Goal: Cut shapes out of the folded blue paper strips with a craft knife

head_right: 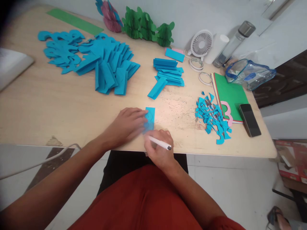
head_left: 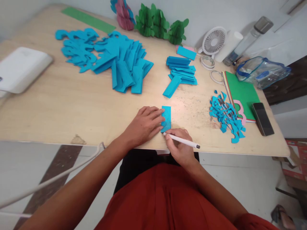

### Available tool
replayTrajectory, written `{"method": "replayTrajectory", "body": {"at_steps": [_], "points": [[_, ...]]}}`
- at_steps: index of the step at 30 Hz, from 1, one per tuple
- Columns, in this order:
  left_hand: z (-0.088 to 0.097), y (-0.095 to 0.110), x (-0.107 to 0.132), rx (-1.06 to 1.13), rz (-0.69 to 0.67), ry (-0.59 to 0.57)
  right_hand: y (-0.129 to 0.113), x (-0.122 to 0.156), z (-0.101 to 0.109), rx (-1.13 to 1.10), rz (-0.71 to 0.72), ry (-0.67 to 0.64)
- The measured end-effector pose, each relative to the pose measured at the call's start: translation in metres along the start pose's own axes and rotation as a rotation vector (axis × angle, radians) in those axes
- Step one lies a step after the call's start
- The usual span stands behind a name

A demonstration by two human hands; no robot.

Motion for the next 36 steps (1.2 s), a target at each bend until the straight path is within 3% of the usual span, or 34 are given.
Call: {"method": "replayTrajectory", "body": {"at_steps": [36], "points": [[0.001, -0.001, -0.001, 0.031, 0.022, -0.021, 0.016, -0.001, 0.013, -0.002, -0.11, 0.018]]}}
Point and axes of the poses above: each hand's wrist, its own x-axis away from the middle knuckle, its own z-axis out of the back of the hand, y = z × x, the point moved 7 cm from there along -x, towards the middle knuckle, and after that the axes turned 10 degrees about x, right-handed, at the moved point
